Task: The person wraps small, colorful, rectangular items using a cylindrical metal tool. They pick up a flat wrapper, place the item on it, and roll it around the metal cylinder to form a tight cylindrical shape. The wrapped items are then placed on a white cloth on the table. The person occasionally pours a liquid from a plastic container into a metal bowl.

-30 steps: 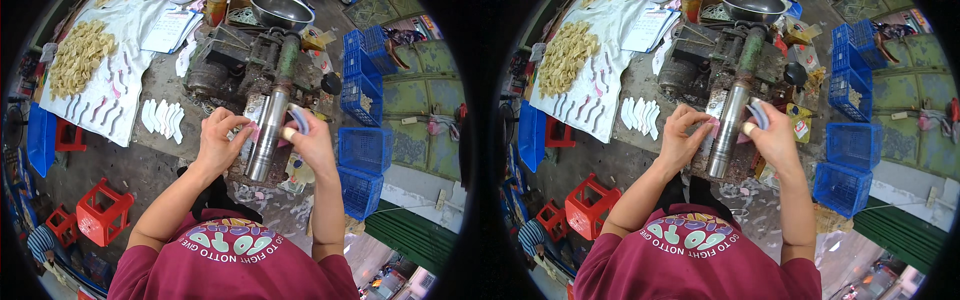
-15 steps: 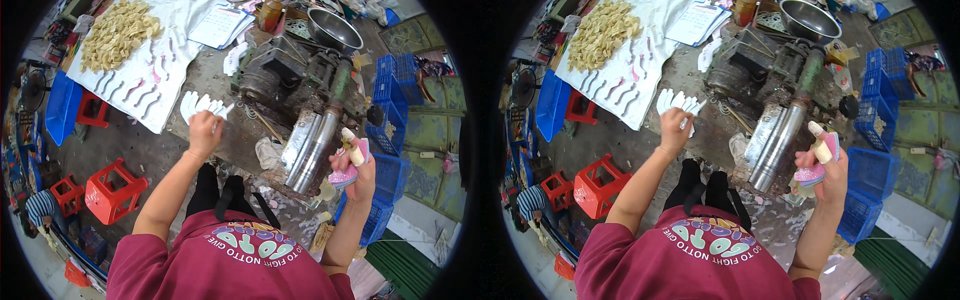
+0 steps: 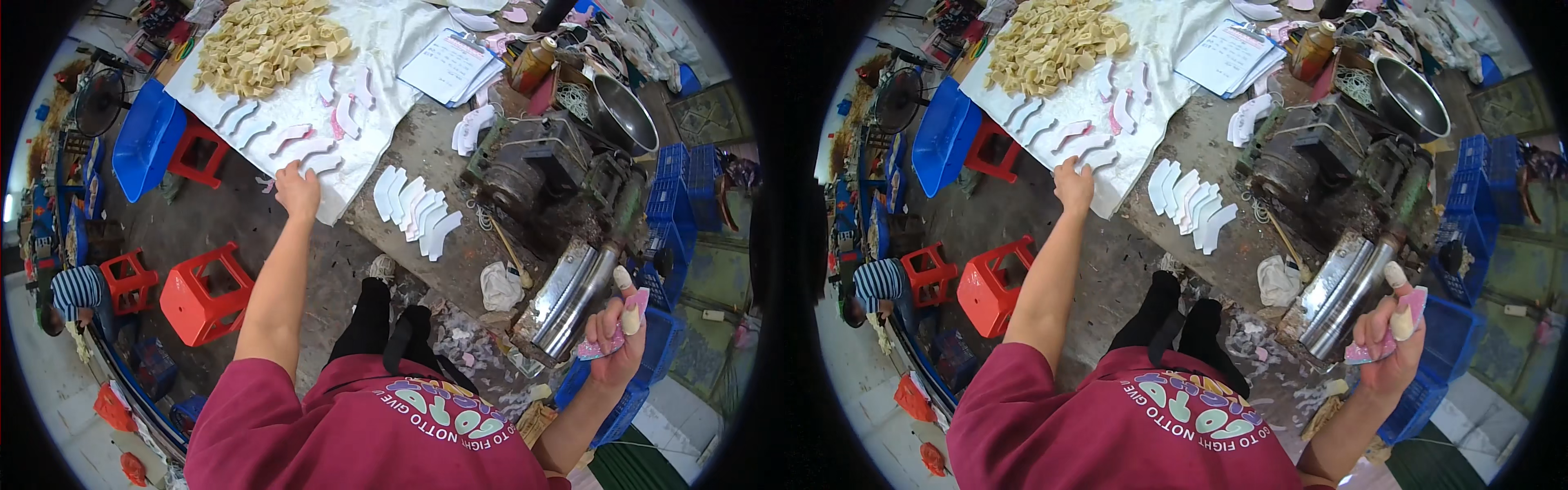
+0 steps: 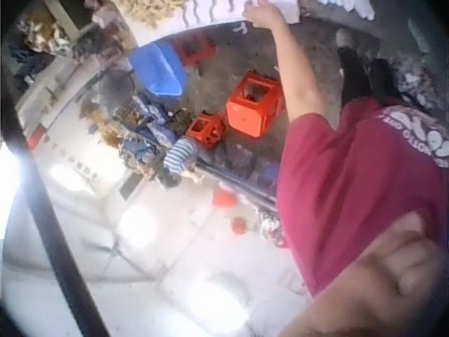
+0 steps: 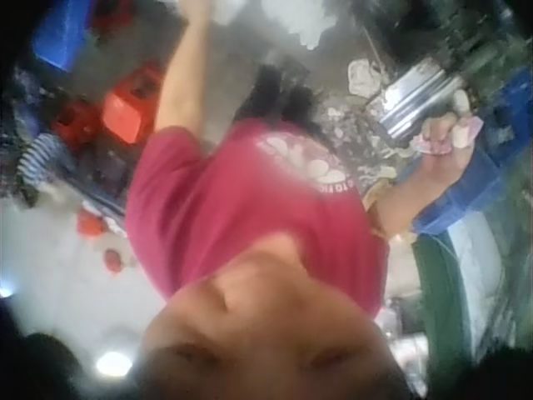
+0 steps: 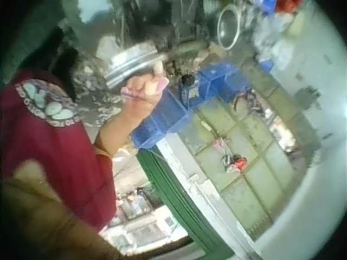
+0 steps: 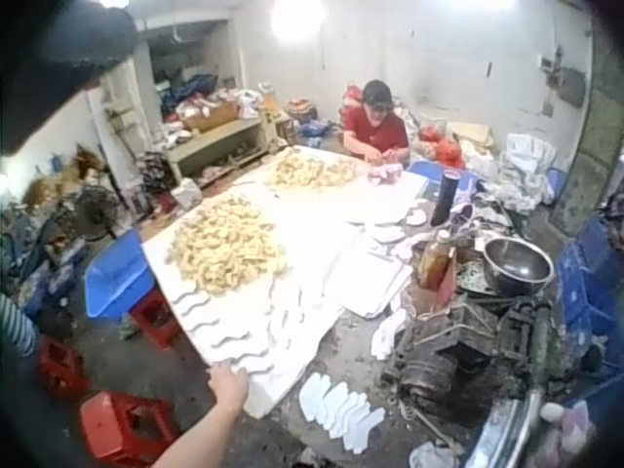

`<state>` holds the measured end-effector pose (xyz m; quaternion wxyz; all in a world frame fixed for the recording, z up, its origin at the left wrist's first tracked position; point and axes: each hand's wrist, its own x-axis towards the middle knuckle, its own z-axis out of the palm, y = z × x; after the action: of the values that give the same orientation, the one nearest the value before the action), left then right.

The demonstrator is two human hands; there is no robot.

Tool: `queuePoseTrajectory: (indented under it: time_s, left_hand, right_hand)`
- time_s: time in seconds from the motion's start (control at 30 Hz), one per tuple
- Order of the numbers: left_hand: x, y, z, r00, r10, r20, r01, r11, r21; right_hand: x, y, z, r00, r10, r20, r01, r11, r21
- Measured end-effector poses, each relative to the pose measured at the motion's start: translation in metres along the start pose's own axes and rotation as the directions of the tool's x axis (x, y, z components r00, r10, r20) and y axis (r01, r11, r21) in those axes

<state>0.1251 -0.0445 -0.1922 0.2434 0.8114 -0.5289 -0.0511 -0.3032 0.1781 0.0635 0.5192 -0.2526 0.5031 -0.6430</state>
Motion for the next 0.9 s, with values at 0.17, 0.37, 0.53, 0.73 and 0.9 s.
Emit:
queuePoseTrajectory:
  time_s: [0.17,0.37,0.53,0.73,0.9]
  left_hand:
    - [0.018,-0.003,0.003,0.929,-0.171,0.327,0.147,0.985,0.095]
    - [0.027,-0.01,-0.006,0.87,-0.214,0.443,0.208,0.976,0.064]
    - [-0.05,0.085,-0.071,0.887,0.223,0.405,-0.015,0.89,-0.456]
    - [-0.138,0.173,-0.132,0.63,0.764,0.14,-0.519,0.548,-0.656]
    - [-0.159,0.21,-0.174,0.414,0.905,0.1,-0.47,0.307,-0.828]
  right_hand:
    - [0.001,0.017,0.045,0.997,0.076,0.027,-0.077,0.996,0.033]
    - [0.017,0.075,0.104,0.911,0.407,0.06,-0.409,0.881,0.237]
    - [0.031,0.153,0.122,0.837,0.548,0.006,-0.506,0.77,0.389]
    - [0.034,0.143,0.118,0.914,0.405,0.015,-0.347,0.763,0.545]
    - [0.018,0.095,0.081,0.977,0.214,-0.026,-0.18,0.875,0.449]
